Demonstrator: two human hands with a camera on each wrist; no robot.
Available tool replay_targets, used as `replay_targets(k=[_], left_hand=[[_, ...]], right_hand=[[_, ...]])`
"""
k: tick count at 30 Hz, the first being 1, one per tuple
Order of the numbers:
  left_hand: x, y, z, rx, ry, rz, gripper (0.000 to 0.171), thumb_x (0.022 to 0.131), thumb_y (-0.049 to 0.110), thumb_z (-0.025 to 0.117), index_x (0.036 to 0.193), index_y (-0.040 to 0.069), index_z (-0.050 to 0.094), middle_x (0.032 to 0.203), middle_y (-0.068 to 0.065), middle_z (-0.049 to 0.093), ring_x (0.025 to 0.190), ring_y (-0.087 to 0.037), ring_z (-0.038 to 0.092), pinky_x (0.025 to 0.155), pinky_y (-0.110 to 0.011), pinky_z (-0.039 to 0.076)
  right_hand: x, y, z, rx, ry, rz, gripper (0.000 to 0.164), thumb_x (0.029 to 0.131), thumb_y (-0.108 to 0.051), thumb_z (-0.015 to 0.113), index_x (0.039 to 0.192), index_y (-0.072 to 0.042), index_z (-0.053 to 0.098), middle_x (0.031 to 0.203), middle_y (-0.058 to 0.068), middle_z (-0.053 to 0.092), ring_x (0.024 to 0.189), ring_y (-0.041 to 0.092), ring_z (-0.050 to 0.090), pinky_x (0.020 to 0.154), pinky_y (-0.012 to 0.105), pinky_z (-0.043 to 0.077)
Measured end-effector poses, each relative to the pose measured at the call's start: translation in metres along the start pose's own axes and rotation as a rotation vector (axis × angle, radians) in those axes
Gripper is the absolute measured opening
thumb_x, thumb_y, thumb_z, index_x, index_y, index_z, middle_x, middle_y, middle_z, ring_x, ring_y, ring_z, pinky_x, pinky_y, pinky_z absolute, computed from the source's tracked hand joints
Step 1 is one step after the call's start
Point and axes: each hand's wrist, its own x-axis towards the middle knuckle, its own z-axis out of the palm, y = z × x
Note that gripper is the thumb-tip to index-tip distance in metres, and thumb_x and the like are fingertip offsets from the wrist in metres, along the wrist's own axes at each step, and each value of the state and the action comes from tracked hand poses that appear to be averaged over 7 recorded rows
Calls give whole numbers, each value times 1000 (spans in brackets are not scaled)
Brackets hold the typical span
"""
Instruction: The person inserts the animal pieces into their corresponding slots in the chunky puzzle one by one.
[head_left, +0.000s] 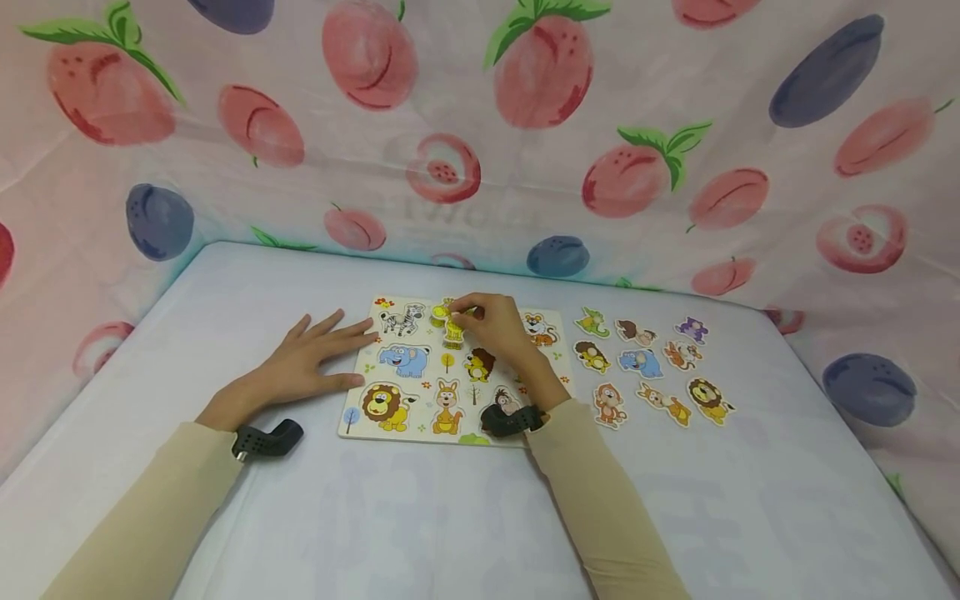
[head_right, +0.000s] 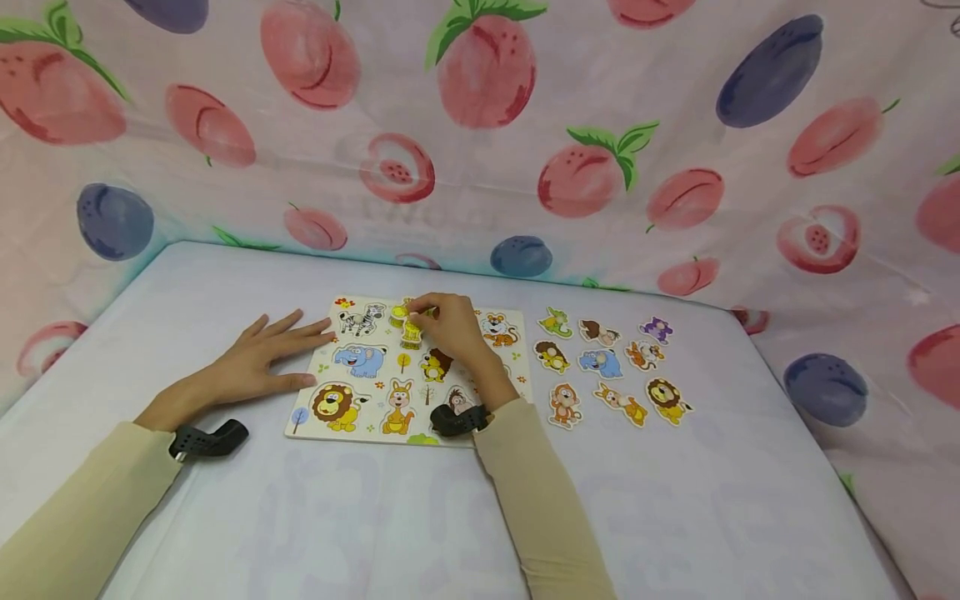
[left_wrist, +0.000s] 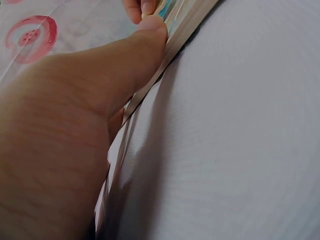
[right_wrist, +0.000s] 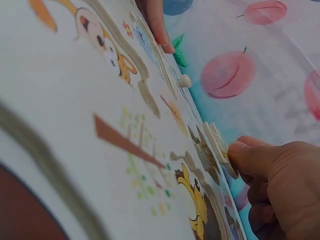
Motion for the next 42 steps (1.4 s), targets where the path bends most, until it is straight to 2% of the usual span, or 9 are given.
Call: replay_targets(k=[3, 7, 15, 28, 38, 42], left_hand=[[0, 0, 0, -2, 1, 0, 68, 88, 53, 62, 146, 24, 43, 154, 3, 30, 144, -36, 8, 111, -59, -3], [0, -1, 1, -3, 5, 3, 68, 87, 53, 62, 146, 24, 43, 154, 3, 31, 144, -36, 8, 111, -59, -3], [1, -2, 2, 8, 6, 6, 69, 87, 55, 61, 146, 25, 42, 154, 3, 30, 144, -36, 9, 111, -59, -3], [1, -1, 1, 5, 3, -2, 69, 87, 54, 62, 146, 24, 42, 154, 2, 30, 144, -37, 8, 111, -59, -3], [1, 0, 0, 5, 3, -1, 69, 87, 54, 62, 146, 23, 42, 154, 1, 31, 144, -37, 8, 111, -59, -3], [1, -1, 1, 3, 4, 1, 69, 87, 53, 62, 146, 23, 43, 154, 2, 31, 144, -37, 8, 111, -59, -3]], right_hand=[[0, 3, 2, -13, -6, -15, 15, 92, -21, 67, 104, -16, 74, 69, 0, 61, 51, 18, 36, 48, 28, 31], [0, 5, 6, -36, -16, -44, 15, 91, -21, 67, 104, -16, 74, 59, 3, 53, 49, 18, 37, 47, 28, 32], [-1, 7, 9, -30, -25, -34, 16, 92, -21, 66, 105, -16, 73, 83, -7, 67, 56, 16, 50, 53, 28, 42], [-2, 8, 9, -19, -28, -36, 16, 92, -19, 65, 105, -15, 73, 76, -5, 65, 50, 17, 43, 48, 28, 37], [-2, 10, 9, -12, -28, -24, 15, 92, -19, 66, 104, -16, 73, 77, -5, 66, 52, 18, 45, 51, 29, 39], [-2, 10, 9, 2, -25, -26, 14, 92, -18, 66, 104, -16, 73, 82, -5, 67, 58, 16, 51, 55, 28, 43]])
